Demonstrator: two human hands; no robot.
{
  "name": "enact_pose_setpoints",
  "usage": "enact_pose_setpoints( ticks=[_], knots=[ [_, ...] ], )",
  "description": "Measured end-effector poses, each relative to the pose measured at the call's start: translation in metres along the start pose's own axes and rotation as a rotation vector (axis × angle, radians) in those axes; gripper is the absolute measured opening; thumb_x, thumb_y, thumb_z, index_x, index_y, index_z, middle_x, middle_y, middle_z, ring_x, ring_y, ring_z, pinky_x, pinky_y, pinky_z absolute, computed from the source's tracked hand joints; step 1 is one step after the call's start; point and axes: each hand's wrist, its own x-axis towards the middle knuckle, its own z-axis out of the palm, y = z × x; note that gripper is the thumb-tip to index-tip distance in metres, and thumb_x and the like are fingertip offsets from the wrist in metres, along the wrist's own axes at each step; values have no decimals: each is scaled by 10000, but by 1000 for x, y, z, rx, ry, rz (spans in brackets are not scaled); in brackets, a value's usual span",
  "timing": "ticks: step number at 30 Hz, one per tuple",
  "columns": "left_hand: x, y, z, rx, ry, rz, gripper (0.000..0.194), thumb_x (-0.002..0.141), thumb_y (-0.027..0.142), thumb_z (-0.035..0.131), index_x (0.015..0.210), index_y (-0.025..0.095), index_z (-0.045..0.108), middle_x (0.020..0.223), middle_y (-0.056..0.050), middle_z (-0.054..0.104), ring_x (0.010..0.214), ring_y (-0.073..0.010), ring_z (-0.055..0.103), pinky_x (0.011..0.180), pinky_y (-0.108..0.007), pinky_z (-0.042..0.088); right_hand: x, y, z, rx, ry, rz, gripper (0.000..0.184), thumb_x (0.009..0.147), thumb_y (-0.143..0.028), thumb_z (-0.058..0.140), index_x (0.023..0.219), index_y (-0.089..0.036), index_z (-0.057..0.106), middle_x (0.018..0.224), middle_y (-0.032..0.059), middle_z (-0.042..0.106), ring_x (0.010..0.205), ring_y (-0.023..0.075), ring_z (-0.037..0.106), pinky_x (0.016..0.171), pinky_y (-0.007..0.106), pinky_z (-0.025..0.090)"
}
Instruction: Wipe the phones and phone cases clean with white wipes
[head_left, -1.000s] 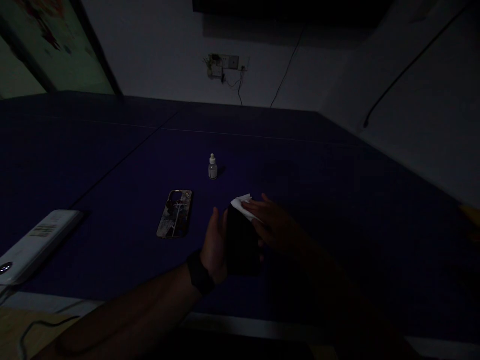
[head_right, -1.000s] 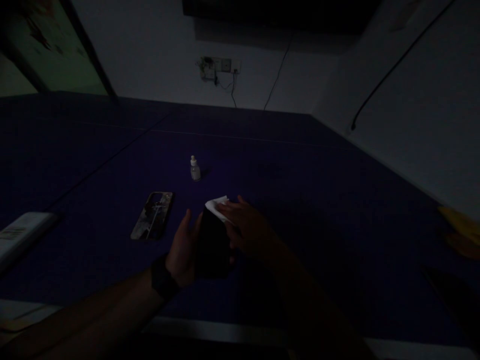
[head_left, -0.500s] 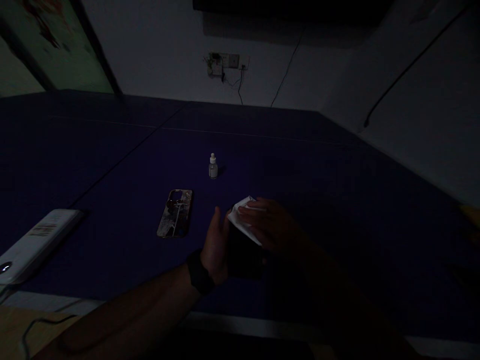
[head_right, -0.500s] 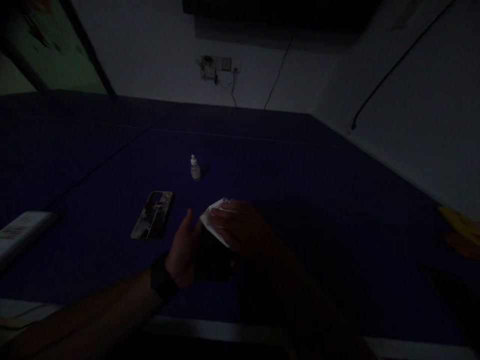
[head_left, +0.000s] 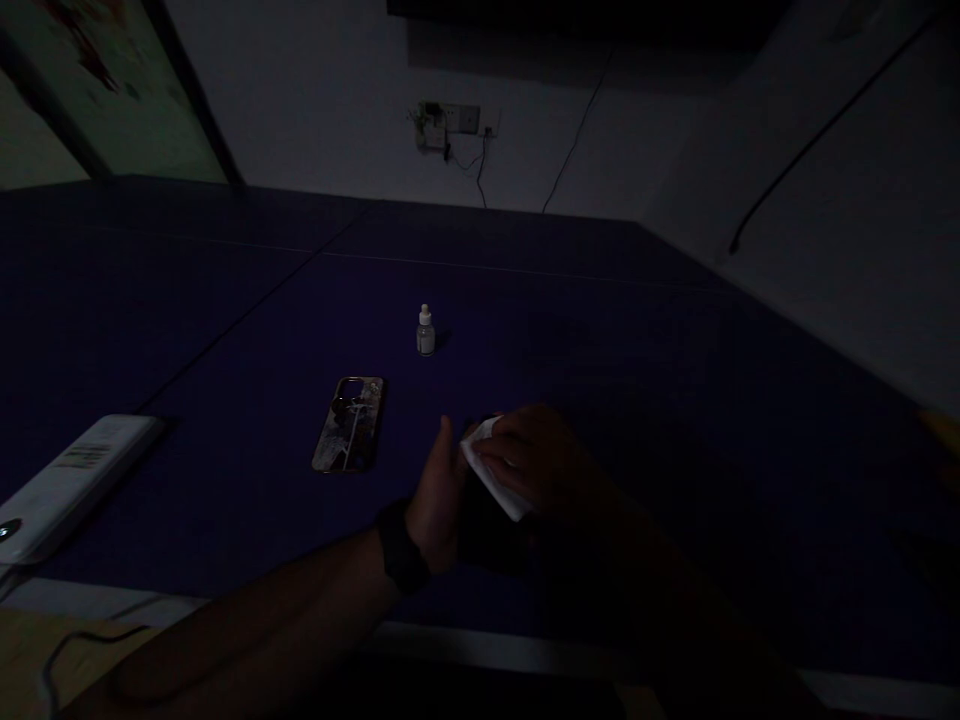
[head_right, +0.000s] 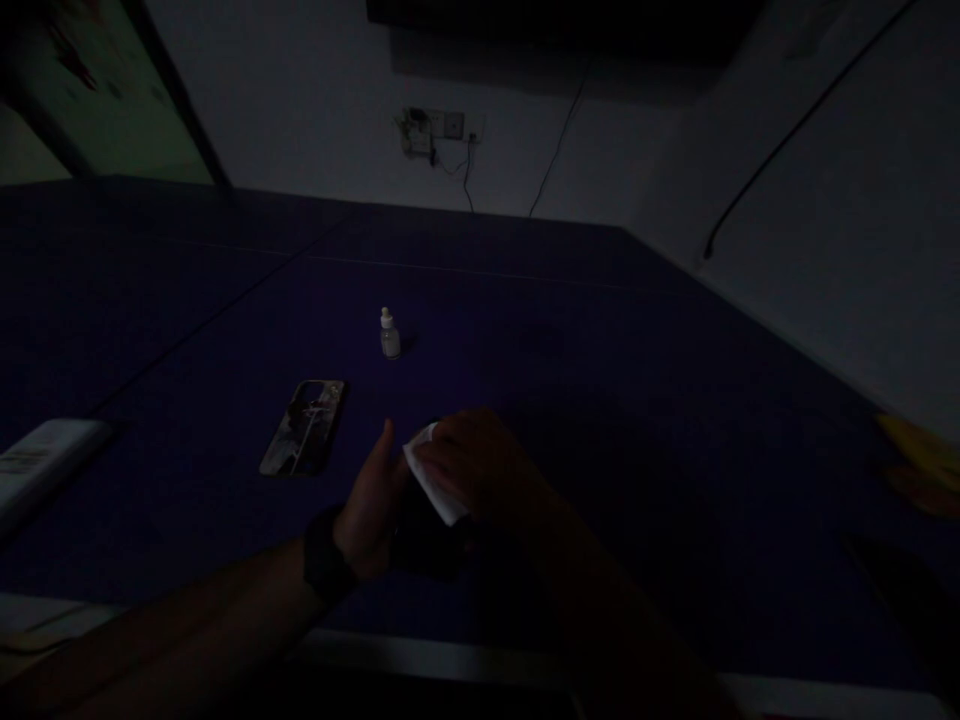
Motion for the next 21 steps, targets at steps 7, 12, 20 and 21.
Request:
enact_pose_setpoints(
  ticks=[7, 12, 20, 21],
  knots=[
    [-2, 4, 0, 31, 51, -41, 748, 950, 778, 294, 1505, 305, 459, 1193, -149, 697, 875, -313, 723, 796, -522, 553, -6, 7, 1, 18, -39, 97, 85, 944, -125, 596, 946, -190, 651, 899, 73, 718, 840, 227, 637, 808, 390, 510],
    [0, 2, 1, 14, 126, -27, 706, 971, 742, 311, 1472, 284, 504, 1171, -132, 698, 926, -297, 715, 843, -486, 551, -3, 1, 6, 84, -80, 38, 86, 943, -120, 602, 925, -195, 641, 887, 68, 701, 869, 227, 638, 816, 381, 529],
    [-2, 5, 5, 0, 91, -28, 712, 983, 728, 285, 1474, 255, 488, 1206, -152, 690, 985, -318, 708, 879, -515, 537, -6, 10, 1, 122, -65, 134, 114, 919, -96, 605, 934, -206, 630, 904, 65, 709, 841, 219, 654, 791, 376, 544],
    [-1, 4, 5, -7, 93, -14, 698, 992, 714, 283, 1472, 251, 491, 1222, -149, 687, 1007, -315, 704, 895, -506, 534, -6, 9, 1, 137, -75, 120, 116, 917, -94, 606, 935, -206, 631, 899, 61, 709, 844, 217, 653, 789, 370, 544]
  ],
)
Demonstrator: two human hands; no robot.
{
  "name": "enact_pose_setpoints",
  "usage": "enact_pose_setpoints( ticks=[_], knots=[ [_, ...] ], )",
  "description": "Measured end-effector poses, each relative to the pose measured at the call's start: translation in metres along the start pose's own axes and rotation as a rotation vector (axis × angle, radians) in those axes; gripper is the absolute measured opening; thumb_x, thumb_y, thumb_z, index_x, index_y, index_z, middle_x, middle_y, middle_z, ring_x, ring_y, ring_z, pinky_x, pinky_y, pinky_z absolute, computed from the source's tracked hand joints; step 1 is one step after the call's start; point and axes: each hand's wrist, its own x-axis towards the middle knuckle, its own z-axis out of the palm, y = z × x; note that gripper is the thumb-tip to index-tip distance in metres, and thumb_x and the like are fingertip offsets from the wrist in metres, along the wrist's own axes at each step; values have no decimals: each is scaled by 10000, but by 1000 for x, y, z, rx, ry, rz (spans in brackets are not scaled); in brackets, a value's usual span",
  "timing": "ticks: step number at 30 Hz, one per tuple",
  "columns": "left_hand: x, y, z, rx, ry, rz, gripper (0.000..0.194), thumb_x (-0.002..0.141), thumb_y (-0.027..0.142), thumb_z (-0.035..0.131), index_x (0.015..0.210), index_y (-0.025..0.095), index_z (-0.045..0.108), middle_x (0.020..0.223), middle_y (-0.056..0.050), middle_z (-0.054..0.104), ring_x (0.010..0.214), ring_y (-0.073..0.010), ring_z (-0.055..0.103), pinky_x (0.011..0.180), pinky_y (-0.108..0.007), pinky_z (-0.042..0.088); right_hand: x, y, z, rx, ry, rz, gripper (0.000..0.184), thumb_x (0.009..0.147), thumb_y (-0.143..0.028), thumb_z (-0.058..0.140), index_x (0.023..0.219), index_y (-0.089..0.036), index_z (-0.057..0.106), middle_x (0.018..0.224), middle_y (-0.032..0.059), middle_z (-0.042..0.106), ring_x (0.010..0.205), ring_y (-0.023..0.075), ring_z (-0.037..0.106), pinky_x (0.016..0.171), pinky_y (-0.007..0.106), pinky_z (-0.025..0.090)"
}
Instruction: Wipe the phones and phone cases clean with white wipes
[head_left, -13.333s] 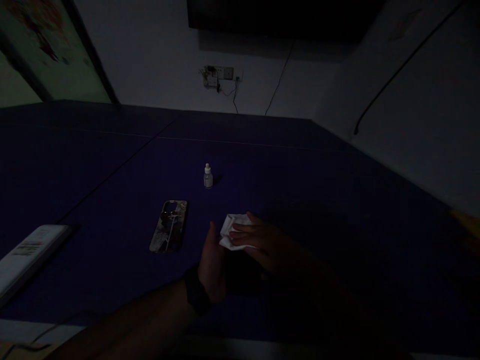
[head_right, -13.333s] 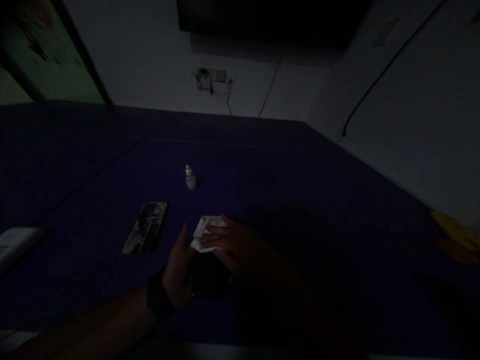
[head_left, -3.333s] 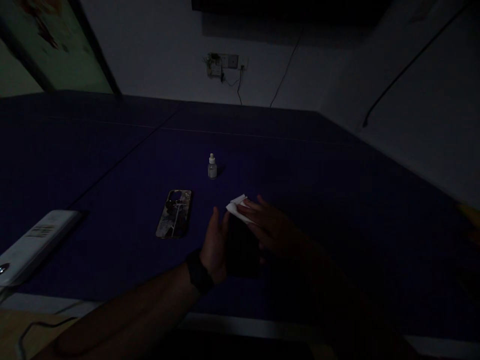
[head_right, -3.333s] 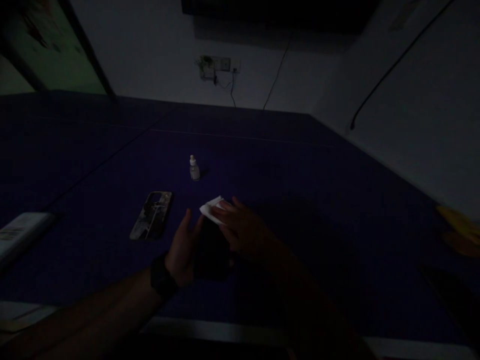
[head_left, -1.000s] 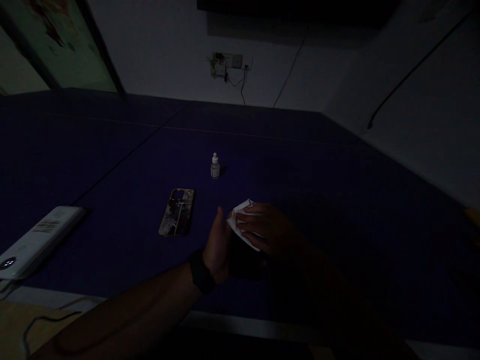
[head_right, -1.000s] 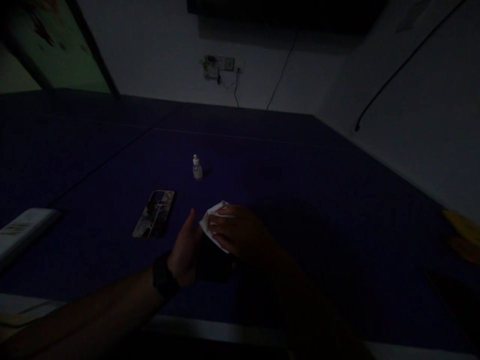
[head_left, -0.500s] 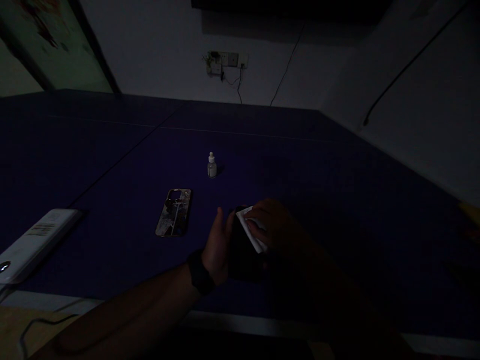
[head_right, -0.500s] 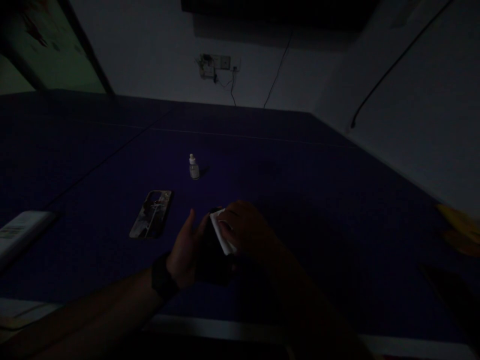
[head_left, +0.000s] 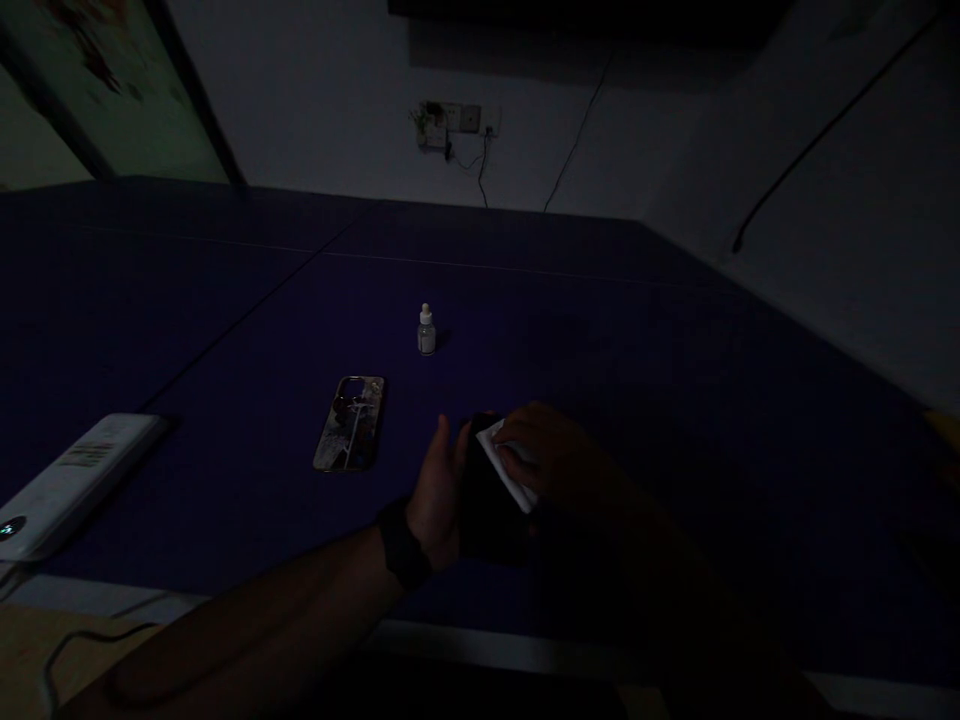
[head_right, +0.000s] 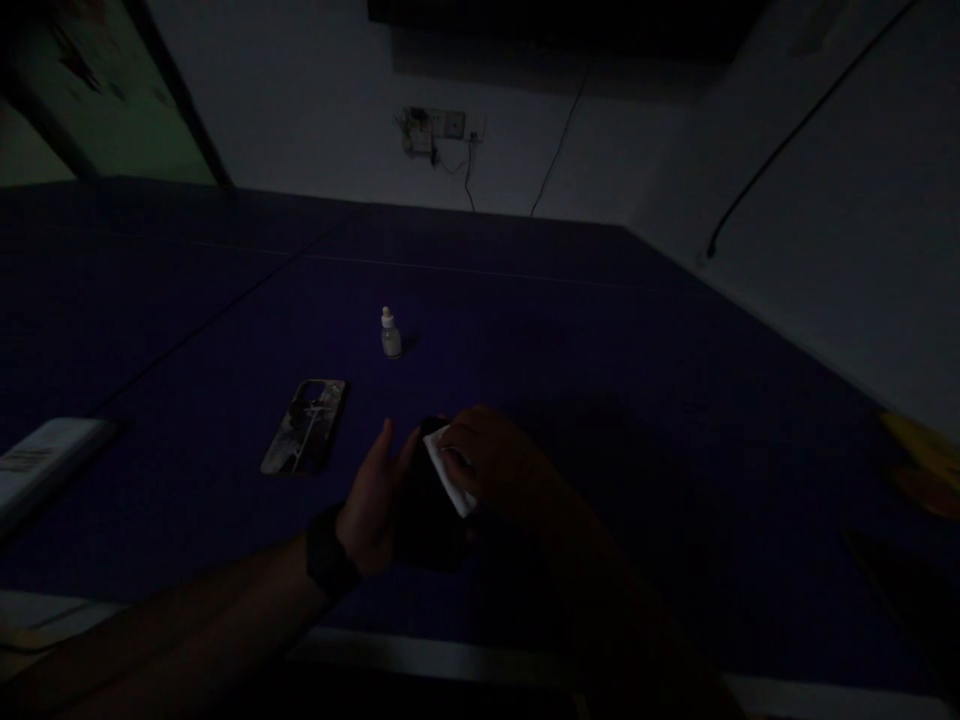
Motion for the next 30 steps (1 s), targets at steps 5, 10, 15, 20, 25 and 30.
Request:
enact_pose_setpoints(
  ticks=[5, 10, 15, 20, 25, 30],
  knots=[
    [3, -3, -2, -11, 18, 44, 694, 994, 704, 306, 1446, 227, 527, 1199, -137, 699, 1024, -302, 702, 929, -467, 527, 3, -6, 5, 23, 0, -62, 119, 939, -95, 583, 922, -203, 630, 910, 65, 704, 895, 216, 653, 821, 368, 539],
    [1, -2, -2, 4, -7, 20, 705, 995, 709, 286, 1460, 232, 516, 1226, -150, 690, 1050, -317, 697, 921, -490, 530, -1, 1, 4, 5, 31, 26, 118, 938, -98, 579, 916, -206, 619, 885, 63, 695, 846, 217, 640, 798, 374, 524],
    [2, -1, -1, 1, 6, 12, 699, 993, 713, 281, 1471, 255, 503, 1228, -139, 692, 1051, -317, 701, 921, -497, 531, 0, -2, 7, 5, -9, 21, 110, 946, -101, 560, 957, -191, 623, 901, 76, 710, 848, 226, 635, 794, 369, 512],
    [4, -4, -5, 22, 13, -18, 758, 961, 757, 316, 1455, 223, 529, 1191, -162, 704, 1036, -334, 705, 910, -513, 537, 4, -11, 7, -1, -32, 58, 99, 965, -112, 529, 943, -187, 590, 919, 88, 684, 865, 231, 612, 818, 379, 502],
    [2, -2, -4, 31, -13, -14, 728, 970, 751, 284, 1479, 278, 502, 1236, -156, 693, 1029, -330, 709, 905, -545, 538, 2, -10, 1, -57, -35, 106, 106, 947, -123, 517, 882, -205, 536, 870, 80, 634, 822, 237, 576, 802, 394, 480],
    [2, -3, -5, 17, -32, 0, 762, 972, 745, 294, 1485, 220, 496, 1174, -168, 711, 1003, -332, 716, 907, -524, 542, 5, -18, -1, -15, -86, 48, 77, 946, -139, 524, 902, -198, 547, 918, 96, 640, 884, 254, 578, 842, 410, 483]
  ],
)
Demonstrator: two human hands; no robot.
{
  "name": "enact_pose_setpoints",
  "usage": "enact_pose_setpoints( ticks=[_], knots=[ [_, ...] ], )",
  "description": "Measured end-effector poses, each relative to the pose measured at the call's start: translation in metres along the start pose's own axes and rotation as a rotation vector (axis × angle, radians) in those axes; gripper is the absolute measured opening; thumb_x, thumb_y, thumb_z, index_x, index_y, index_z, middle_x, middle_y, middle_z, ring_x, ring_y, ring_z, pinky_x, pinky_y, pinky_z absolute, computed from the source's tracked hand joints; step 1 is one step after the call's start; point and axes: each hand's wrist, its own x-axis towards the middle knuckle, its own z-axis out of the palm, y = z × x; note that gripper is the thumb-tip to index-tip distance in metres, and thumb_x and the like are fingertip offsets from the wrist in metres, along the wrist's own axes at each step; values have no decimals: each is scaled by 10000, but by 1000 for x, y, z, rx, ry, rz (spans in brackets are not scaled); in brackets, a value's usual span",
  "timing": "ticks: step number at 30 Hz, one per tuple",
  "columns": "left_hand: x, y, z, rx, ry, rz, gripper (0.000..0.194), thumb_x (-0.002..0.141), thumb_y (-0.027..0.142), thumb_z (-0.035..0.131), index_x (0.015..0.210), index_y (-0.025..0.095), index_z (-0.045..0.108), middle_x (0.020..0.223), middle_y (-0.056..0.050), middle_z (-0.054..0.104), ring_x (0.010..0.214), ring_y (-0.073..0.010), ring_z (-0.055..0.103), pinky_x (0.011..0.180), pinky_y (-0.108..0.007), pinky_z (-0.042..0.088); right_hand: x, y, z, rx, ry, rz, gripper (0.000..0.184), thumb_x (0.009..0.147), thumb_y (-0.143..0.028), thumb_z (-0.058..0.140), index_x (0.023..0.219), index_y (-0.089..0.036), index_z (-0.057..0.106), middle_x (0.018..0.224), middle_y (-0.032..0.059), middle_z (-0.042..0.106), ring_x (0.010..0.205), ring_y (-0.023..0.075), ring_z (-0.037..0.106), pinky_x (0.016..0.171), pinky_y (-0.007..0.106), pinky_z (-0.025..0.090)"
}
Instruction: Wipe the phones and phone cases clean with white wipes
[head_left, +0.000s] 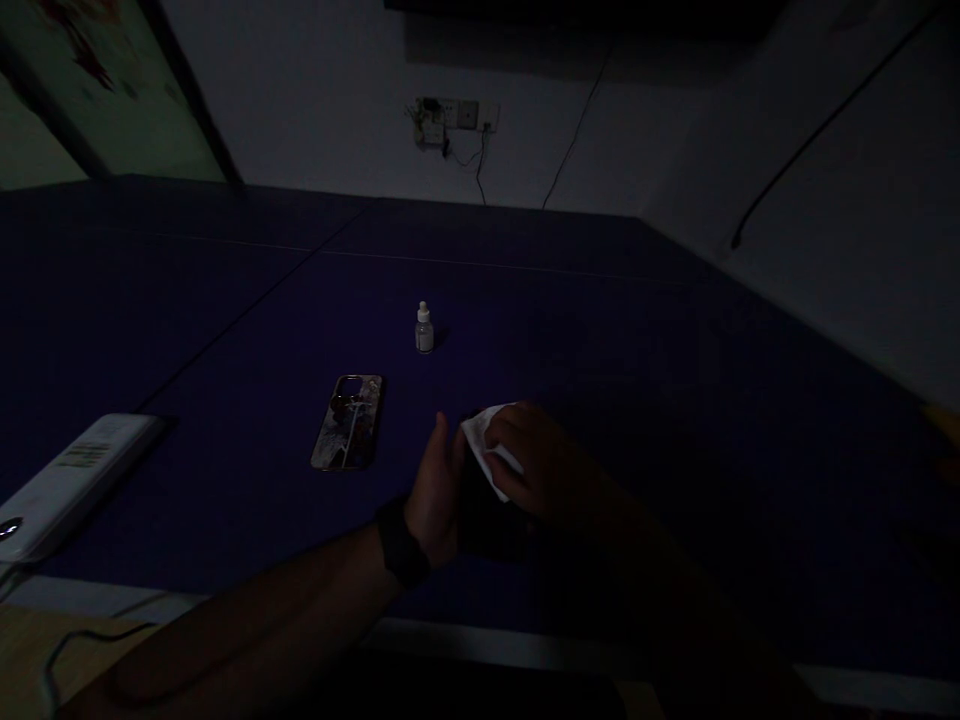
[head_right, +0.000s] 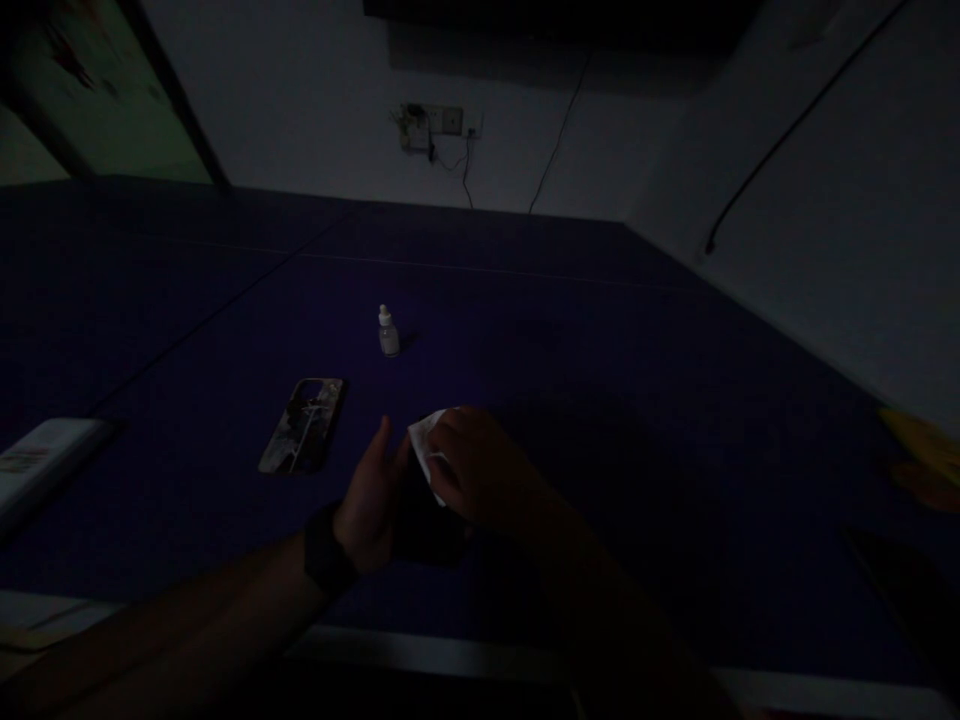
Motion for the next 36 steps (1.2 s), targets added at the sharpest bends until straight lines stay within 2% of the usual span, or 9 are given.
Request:
enact_pose_setpoints(
  ticks=[4, 8, 15, 21, 24, 28, 31, 33, 36],
  knots=[
    [-1, 1, 2, 0, 8, -5, 761, 981, 730, 291, 1478, 193, 498, 1157, -169, 715, 988, -335, 720, 902, -513, 542, 1, -1, 0, 20, 5, 0, 57, 953, -146, 537, 945, -198, 558, 959, 101, 651, 928, 262, 587, 877, 420, 490],
    [-4, 3, 6, -4, 21, -4, 706, 996, 708, 271, 1468, 234, 497, 1211, -160, 699, 1021, -326, 711, 901, -519, 541, -3, 5, 1, -60, 66, 56, 120, 940, -121, 516, 866, -213, 539, 862, 87, 635, 834, 251, 579, 817, 409, 487],
    [0, 1, 4, -6, 47, 48, 725, 997, 701, 294, 1425, 174, 550, 1178, -163, 708, 1052, -308, 701, 948, -458, 526, 1, -5, 0, 48, -4, -13, 112, 933, -136, 529, 851, -209, 550, 863, 73, 641, 847, 233, 577, 824, 390, 480],
    [-2, 4, 6, -11, 22, -22, 712, 998, 710, 253, 1484, 247, 491, 1246, -156, 691, 1091, -335, 691, 953, -538, 513, -1, 2, -1, -39, 57, 61, 138, 949, -138, 501, 838, -203, 550, 842, 87, 640, 803, 236, 581, 800, 394, 494],
    [-1, 4, 6, -28, 64, -15, 709, 1006, 691, 273, 1481, 214, 497, 1249, -158, 692, 1123, -326, 682, 987, -501, 503, -1, 0, -1, 5, 30, 7, 148, 936, -136, 516, 809, -204, 549, 788, 66, 628, 774, 225, 580, 778, 382, 498],
    [0, 3, 3, -42, 63, -25, 756, 1003, 693, 275, 1460, 145, 522, 1227, -184, 695, 1134, -341, 677, 997, -485, 500, 2, -5, -1, 75, -9, 1, 75, 929, -142, 546, 938, -191, 601, 928, 93, 681, 891, 247, 617, 858, 415, 522],
    [0, 2, 1, -39, 31, -57, 756, 980, 731, 285, 1508, 222, 468, 1244, -172, 689, 1101, -354, 691, 963, -546, 507, 0, 0, -1, 51, 39, 60, 137, 928, -140, 548, 1046, -172, 610, 1053, 137, 693, 989, 285, 633, 912, 471, 530],
    [0, 2, 1, -33, 15, -54, 737, 974, 740, 300, 1529, 272, 434, 1272, -160, 680, 1094, -352, 695, 955, -566, 506, -2, 5, -1, 36, 69, 90, 134, 936, -144, 545, 1050, -170, 611, 1055, 147, 697, 1000, 294, 642, 925, 493, 532],
    [1, 1, 1, -38, 10, -45, 749, 973, 736, 317, 1525, 246, 445, 1273, -167, 681, 1091, -347, 697, 965, -543, 506, -4, 6, -2, 78, 42, 56, 102, 938, -143, 551, 1008, -190, 609, 990, 118, 702, 949, 272, 656, 895, 472, 550]
  ],
)
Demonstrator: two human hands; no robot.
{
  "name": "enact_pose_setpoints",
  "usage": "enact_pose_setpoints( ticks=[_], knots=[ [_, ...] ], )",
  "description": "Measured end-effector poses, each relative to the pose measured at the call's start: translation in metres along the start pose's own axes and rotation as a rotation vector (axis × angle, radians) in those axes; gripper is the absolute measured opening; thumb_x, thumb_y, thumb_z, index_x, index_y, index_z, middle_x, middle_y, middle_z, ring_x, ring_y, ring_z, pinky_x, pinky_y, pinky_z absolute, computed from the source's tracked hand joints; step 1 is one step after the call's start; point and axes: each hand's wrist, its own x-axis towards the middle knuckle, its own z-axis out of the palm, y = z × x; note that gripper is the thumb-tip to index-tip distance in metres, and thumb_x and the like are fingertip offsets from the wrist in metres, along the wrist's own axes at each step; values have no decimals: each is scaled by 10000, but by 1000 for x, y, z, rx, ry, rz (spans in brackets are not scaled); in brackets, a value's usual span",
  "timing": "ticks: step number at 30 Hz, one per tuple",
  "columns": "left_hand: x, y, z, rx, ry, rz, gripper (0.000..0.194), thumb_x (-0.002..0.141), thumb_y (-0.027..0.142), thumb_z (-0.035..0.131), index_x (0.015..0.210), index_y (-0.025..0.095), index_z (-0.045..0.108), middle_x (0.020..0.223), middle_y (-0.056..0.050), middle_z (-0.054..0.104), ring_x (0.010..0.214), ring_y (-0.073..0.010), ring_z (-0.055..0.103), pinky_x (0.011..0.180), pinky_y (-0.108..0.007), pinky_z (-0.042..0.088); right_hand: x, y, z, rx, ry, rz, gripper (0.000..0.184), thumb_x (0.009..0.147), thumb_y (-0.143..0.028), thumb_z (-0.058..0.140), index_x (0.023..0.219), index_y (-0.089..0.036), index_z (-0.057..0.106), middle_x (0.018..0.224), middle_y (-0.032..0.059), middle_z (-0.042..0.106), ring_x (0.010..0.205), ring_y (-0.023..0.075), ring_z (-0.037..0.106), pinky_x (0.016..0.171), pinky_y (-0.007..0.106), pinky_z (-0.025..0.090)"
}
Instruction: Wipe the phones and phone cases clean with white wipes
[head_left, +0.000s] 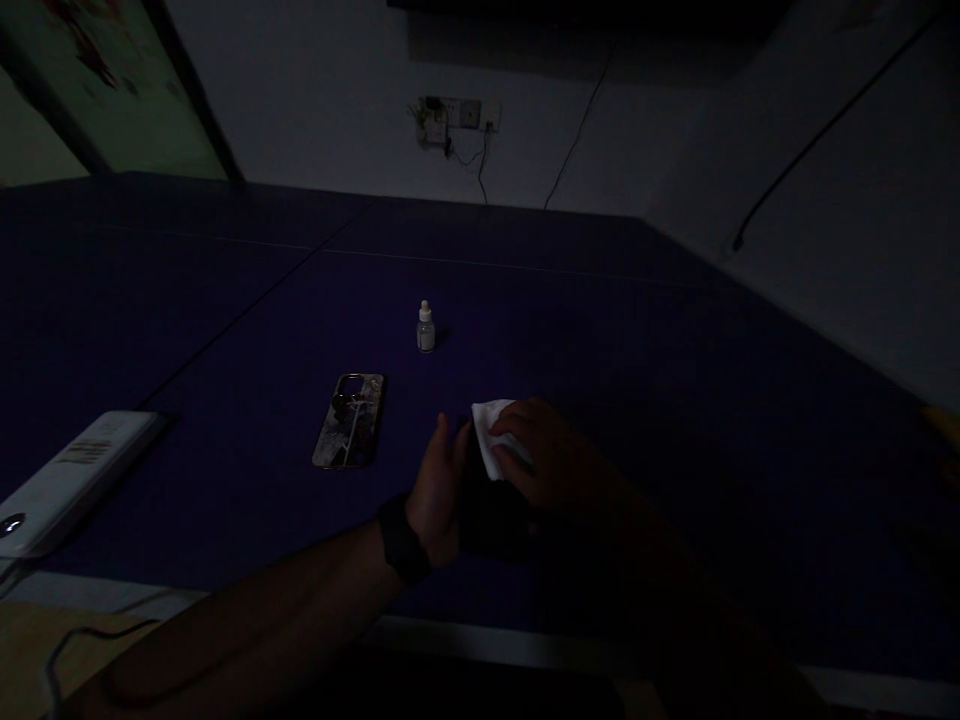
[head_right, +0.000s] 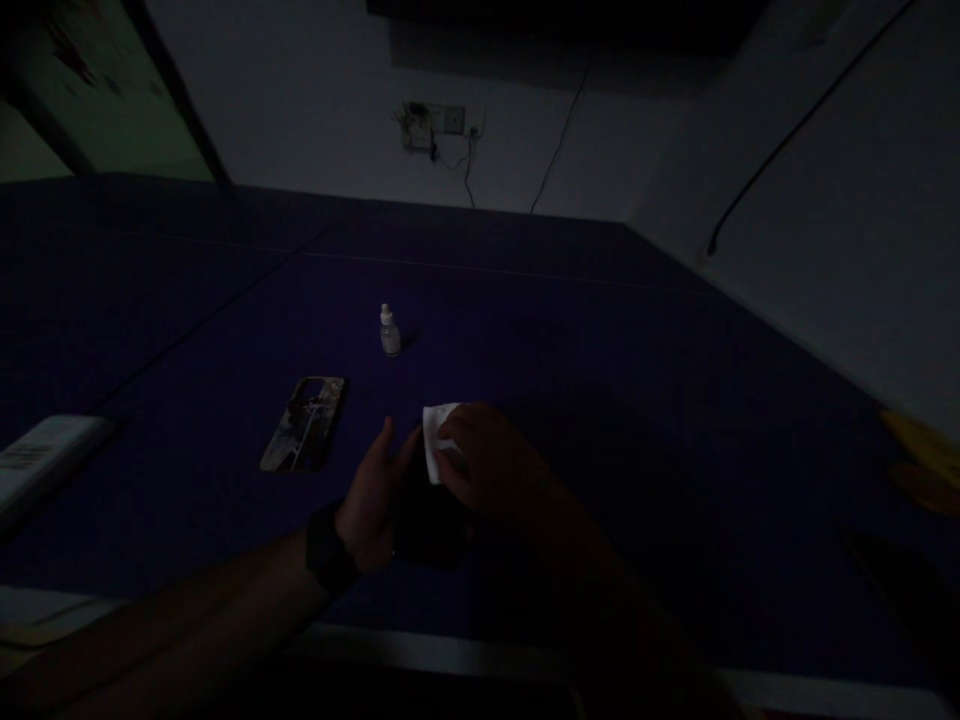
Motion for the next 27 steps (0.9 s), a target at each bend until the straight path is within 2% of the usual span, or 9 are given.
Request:
enact_pose_setpoints(
  ticks=[4, 7, 12, 16, 20, 23, 27],
  knots=[
    [1, -2, -3, -21, -30, 4, 801, 968, 740, 323, 1515, 171, 462, 1206, -189, 707, 1057, -351, 709, 947, -507, 520, 4, -8, 2, 11, -2, -28, 152, 934, -144, 556, 1070, -180, 614, 1069, 139, 698, 1001, 283, 655, 898, 478, 559],
    [0, -1, -4, -54, -82, -5, 789, 974, 733, 322, 1518, 178, 460, 1203, -178, 712, 1062, -348, 710, 940, -495, 524, 6, -12, 5, -27, 25, 11, 214, 939, -154, 558, 1145, -148, 615, 1131, 179, 683, 1056, 318, 641, 923, 521, 554],
    [-1, 1, -1, -76, 22, 3, 779, 993, 715, 286, 1460, 142, 532, 1233, -173, 702, 1129, -318, 685, 988, -437, 508, 3, -11, 4, 50, -32, -38, 303, 936, -185, 601, 1236, -149, 619, 1203, 171, 667, 1110, 301, 635, 949, 498, 556],
    [-2, 1, 0, -28, -17, 8, 789, 970, 755, 270, 1496, 210, 493, 1251, -166, 689, 1108, -345, 688, 965, -513, 516, 0, -6, 0, 59, -20, -28, 219, 957, -168, 561, 1150, -192, 662, 1126, 122, 695, 1073, 272, 652, 948, 483, 553],
    [-3, 1, 1, 4, -14, 27, 752, 963, 757, 300, 1522, 274, 444, 1267, -160, 676, 1075, -347, 698, 937, -550, 519, 2, -3, 2, -21, 53, 31, 325, 953, -170, 557, 1275, -185, 600, 1214, 162, 669, 1146, 320, 630, 997, 552, 530],
    [-4, 0, 3, -8, -2, 15, 764, 972, 747, 275, 1518, 242, 450, 1232, -169, 687, 1068, -349, 701, 937, -531, 518, 4, -5, 4, -40, 38, 14, 374, 952, -172, 559, 1326, -164, 555, 1262, 183, 646, 1177, 336, 617, 1003, 557, 533],
    [-4, -1, 3, -12, 9, -15, 808, 961, 767, 269, 1503, 203, 474, 1176, -171, 706, 1066, -362, 700, 939, -521, 513, 4, -8, 2, -34, 41, -22, 337, 939, -147, 555, 1274, -164, 581, 1224, 177, 658, 1138, 327, 631, 980, 545, 548]
  ],
)
